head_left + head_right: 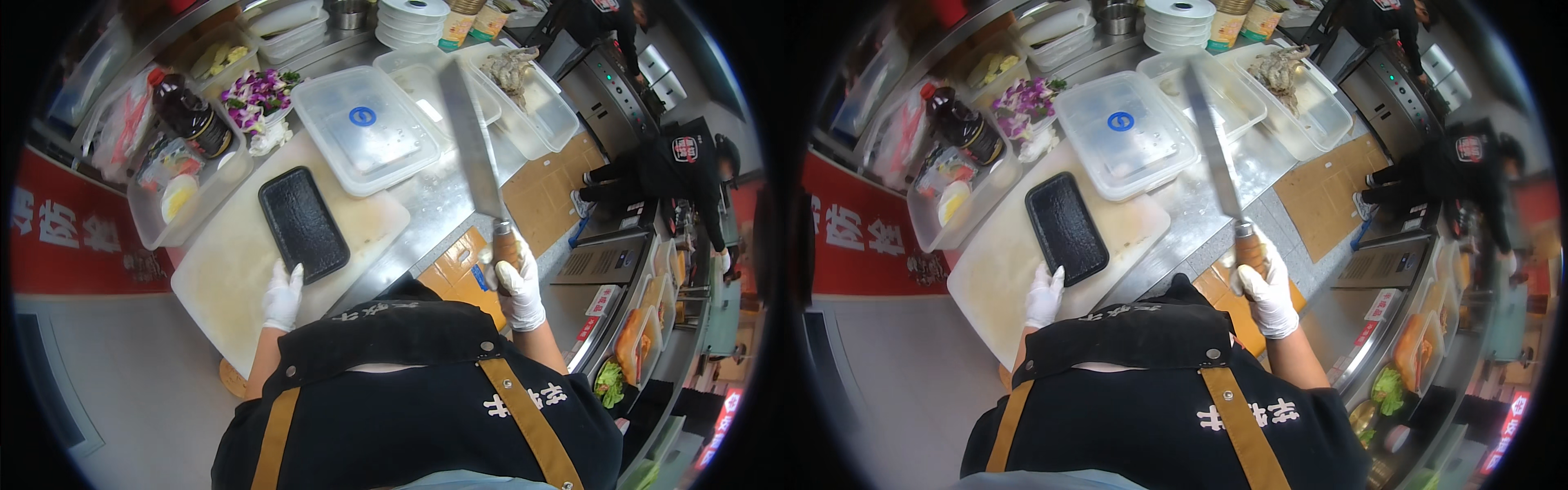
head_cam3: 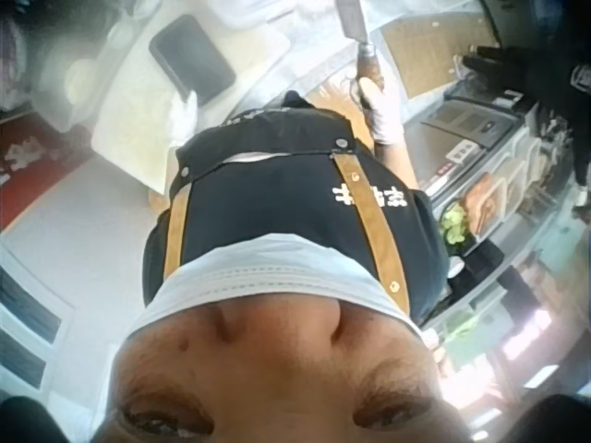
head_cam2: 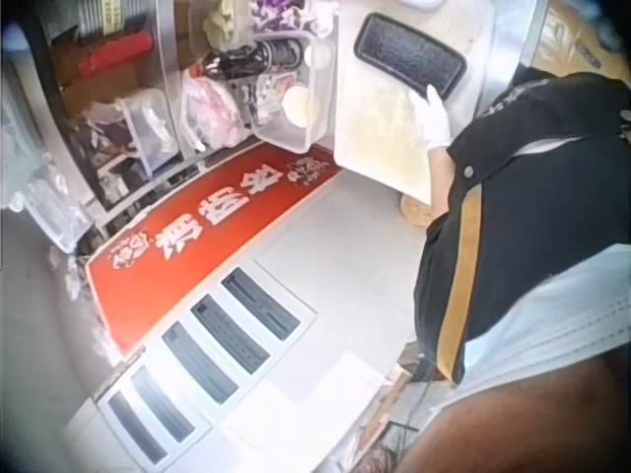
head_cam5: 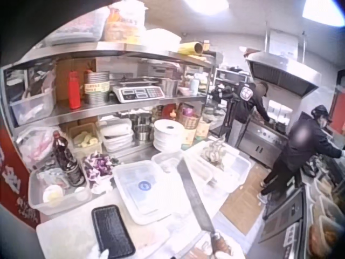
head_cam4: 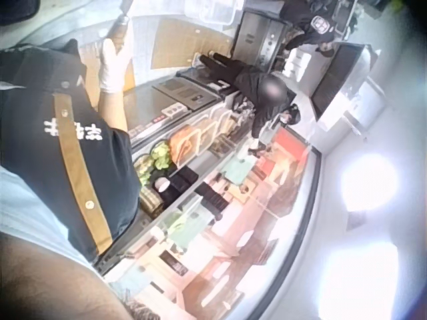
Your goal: The person assembles a sushi bento by placing sliced fish into a black tray, adding shredded garnish, a small packet, and a purple flower. They then pour sauce into a small cup and place it in the tray. The person wipes a gold plate with a cloth and sets it aside. Finally, they handle raw seafood in a container.
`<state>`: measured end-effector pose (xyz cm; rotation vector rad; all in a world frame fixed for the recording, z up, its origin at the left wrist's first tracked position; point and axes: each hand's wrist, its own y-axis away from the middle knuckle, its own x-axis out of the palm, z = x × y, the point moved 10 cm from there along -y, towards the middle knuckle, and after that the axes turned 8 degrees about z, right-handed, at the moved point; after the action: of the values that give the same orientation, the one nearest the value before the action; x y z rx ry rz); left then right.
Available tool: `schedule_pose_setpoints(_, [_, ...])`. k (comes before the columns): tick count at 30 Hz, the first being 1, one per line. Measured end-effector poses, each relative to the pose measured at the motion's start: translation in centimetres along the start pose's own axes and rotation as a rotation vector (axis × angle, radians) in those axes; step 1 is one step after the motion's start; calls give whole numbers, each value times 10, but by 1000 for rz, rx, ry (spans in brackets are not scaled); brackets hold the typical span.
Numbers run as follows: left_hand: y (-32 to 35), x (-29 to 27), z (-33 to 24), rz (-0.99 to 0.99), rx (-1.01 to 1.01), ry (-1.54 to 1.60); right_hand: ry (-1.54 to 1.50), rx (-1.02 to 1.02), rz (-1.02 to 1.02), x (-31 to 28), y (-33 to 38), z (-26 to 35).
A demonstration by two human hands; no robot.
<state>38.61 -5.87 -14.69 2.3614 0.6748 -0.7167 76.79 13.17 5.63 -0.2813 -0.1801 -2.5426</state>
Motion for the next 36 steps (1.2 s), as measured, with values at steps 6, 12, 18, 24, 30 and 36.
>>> schedule_pose_setpoints(6, [3, -41, -3, -223, 9, -86, 178, -87, -98, -74, -40, 15])
schedule_pose_setpoints(12, [0, -42, -24, -610, 99, -25, 387, -185, 371, -23, -175, 40])
schedule_pose_setpoints(18, [8, -31, -31, -699, 79, -81, 521, -323, 629, 69, -331, 39])
schedule_pose_setpoints(24, [8, -34, -37, -680, 48, -114, 714, -351, 696, 200, -459, 11])
schedule_pose_setpoints(30, [10, -36, -44, -698, 64, -133, 1099, -415, 681, 328, -543, -15])
schedule_pose_setpoints(36, [9, -36, -43, -675, 11, -110, 1250, -431, 719, 400, -588, -53])
